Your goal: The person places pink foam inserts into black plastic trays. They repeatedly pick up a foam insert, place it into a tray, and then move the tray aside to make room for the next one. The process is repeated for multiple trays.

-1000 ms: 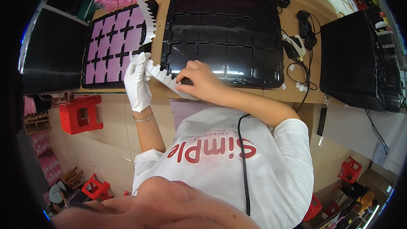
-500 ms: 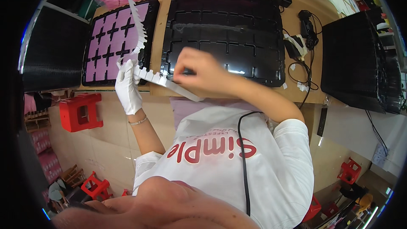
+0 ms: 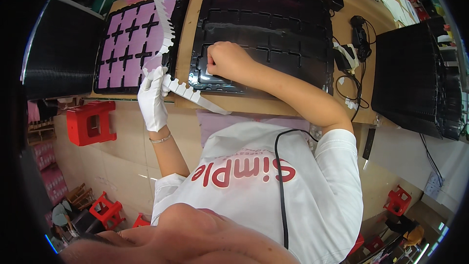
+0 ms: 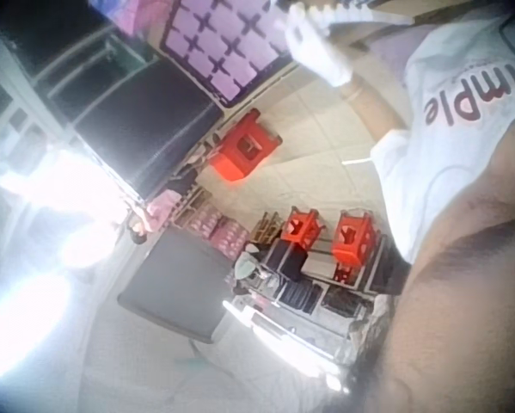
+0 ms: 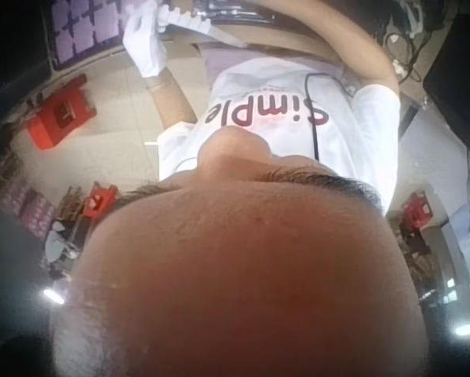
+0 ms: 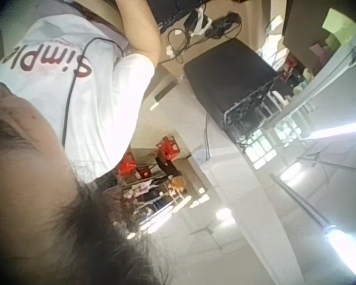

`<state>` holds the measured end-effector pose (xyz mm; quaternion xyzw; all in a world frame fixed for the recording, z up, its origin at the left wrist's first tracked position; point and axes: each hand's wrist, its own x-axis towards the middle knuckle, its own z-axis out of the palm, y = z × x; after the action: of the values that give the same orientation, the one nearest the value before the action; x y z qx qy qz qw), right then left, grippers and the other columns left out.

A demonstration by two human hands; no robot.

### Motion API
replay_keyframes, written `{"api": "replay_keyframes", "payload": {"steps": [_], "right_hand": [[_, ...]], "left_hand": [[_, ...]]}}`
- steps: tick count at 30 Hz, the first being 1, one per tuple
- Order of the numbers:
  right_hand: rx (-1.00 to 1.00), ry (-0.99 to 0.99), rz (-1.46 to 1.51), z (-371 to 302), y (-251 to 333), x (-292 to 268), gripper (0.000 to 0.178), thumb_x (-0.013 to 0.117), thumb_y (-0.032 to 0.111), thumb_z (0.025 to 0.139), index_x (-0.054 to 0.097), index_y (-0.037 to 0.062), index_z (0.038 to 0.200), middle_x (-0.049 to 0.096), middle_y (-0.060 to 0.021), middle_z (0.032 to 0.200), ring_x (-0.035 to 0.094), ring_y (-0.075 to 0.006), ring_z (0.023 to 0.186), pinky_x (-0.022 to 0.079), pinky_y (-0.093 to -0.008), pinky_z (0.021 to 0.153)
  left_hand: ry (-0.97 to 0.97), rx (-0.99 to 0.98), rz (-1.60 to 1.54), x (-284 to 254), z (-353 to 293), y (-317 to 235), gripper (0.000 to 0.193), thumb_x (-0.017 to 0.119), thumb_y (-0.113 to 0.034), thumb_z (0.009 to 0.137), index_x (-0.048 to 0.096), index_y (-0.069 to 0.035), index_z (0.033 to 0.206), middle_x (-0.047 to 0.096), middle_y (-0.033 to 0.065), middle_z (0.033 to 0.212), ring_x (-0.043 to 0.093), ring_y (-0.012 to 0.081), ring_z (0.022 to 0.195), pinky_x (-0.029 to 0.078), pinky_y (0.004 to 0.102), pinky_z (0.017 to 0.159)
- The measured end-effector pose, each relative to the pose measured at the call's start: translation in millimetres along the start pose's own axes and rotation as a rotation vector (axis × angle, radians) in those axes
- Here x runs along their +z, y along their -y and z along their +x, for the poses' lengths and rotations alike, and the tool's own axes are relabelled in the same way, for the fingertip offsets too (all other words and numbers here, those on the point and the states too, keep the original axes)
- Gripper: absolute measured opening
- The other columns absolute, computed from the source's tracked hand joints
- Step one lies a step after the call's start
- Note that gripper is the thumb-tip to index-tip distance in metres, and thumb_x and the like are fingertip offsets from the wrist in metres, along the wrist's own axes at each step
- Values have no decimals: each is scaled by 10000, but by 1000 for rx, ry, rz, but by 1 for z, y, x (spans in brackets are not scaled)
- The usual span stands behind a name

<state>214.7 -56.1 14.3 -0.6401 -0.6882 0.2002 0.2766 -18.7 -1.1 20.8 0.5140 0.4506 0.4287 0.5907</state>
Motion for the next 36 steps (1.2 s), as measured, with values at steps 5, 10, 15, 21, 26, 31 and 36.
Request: {"api": "replay_keyframes", "payload": {"steps": [5, 10, 15, 21, 26, 31, 36], "right_hand": [[-110, 191, 173, -15, 12, -12, 102, 687, 102, 741, 618, 28, 753, 587, -55, 724, 566, -179, 633, 463, -324, 602], [236, 136, 1084, -35, 10, -20, 65, 617, 82, 838, 599, 37, 881, 639, -86, 915, 587, -150, 775, 476, -289, 709], [408, 182, 1152, -50, 37, -9, 208, 583, 149, 904, 636, 24, 1062, 656, -78, 893, 575, -106, 781, 468, -253, 717], [220, 36, 693, -56, 55, 2, 119, 717, 165, 833, 716, 64, 897, 589, 2, 732, 528, -78, 688, 420, -262, 621], [-164, -209, 538, -80, 52, -6, 65, 757, 78, 786, 725, 84, 842, 575, -19, 711, 542, -130, 662, 413, -278, 566], [42, -88, 509, -87, 12, -96, 50, 743, 90, 805, 704, 73, 831, 631, 2, 810, 569, -66, 719, 454, -232, 641], [373, -349, 102, -69, -180, -186, 139, 749, 184, 804, 700, 54, 814, 636, 28, 754, 543, -44, 715, 435, -228, 646]], "left_hand": [[-30, 2, 27, 5, 0, -2, 234, 652, -205, 930, 713, 7, 1008, 641, -6, 750, 447, 20, 597, 349, 172, 562], [-18, 19, -42, 8, -2, -5, 230, 646, -193, 933, 707, 18, 1001, 633, -7, 740, 442, 24, 584, 353, 174, 559], [-68, -24, -198, 20, -12, -23, 225, 649, -189, 932, 691, 17, 1012, 648, 13, 760, 467, 30, 576, 335, 179, 529], [-35, 16, -261, 23, -14, -24, 223, 656, -192, 927, 688, 8, 1020, 660, 29, 781, 482, 27, 583, 316, 176, 513], [-85, -4, -209, 29, -12, -21, 223, 658, -188, 927, 690, 10, 1024, 661, 28, 788, 472, 22, 584, 320, 175, 519], [-68, -33, -143, 41, -13, -16, 223, 663, -195, 925, 695, 11, 1004, 637, 0, 752, 451, 18, 569, 308, 171, 516], [123, -62, -43, 62, -19, -23, 221, 657, -208, 930, 703, 5, 960, 605, -18, 694, 445, 16, 558, 308, 169, 511]]}}
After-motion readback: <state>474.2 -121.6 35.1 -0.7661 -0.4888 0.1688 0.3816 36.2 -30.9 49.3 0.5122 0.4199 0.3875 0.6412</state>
